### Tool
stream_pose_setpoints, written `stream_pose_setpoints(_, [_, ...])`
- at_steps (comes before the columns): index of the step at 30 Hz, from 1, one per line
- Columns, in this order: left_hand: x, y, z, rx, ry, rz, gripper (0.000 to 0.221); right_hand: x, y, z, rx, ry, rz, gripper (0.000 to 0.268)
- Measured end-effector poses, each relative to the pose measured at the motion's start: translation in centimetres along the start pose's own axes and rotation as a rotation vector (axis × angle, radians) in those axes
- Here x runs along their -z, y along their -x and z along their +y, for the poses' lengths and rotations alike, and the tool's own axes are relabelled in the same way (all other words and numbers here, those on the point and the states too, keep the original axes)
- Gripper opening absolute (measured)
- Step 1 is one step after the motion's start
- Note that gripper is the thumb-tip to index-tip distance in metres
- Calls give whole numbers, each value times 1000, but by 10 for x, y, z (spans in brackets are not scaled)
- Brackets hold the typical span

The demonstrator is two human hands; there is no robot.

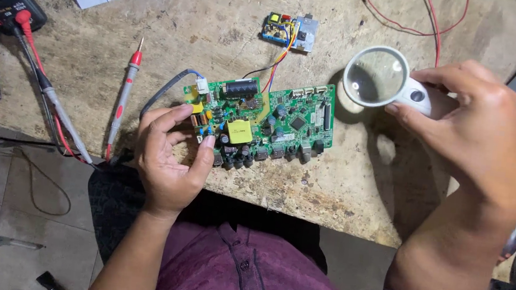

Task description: The person is diagnosing a circuit board by inspecting components, flipping the board to see both sides, and using a magnifying glass for detailed observation.

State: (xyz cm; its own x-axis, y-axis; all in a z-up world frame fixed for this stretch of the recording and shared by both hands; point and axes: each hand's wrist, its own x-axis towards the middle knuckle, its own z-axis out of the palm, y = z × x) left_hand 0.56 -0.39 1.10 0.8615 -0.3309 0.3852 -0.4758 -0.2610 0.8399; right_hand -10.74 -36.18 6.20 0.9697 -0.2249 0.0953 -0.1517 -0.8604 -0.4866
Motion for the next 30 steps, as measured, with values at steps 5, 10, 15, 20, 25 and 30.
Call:
stream_pose_setpoints(5, [2, -1, -3, -19, -20, 7, 40, -6, -16, 7, -177, 50, -78, 47])
stream_pose_setpoints(10, [3, -1, -4, -64, -67, 41, 38, -7, -21, 1, -372, 86, -135, 50])
stream_pose_setpoints(15, [2, 0, -12, -82, -41, 47, 40, 13, 0, -35, 29, 32, 257, 25])
stream_pose_setpoints(20, [0, 3, -18, -55, -30, 63, 41, -12, 100, -4, 249, -216, 671, 13])
stream_pose_setpoints(25, [-6, 4, -26, -63, -4, 124, 49, -70, 235, 151, 178, 7, 869, 11])
stream_pose_setpoints(30, [-7, 5, -31, -97, -44, 134, 49, -75, 317, 202, 135, -52, 726, 11])
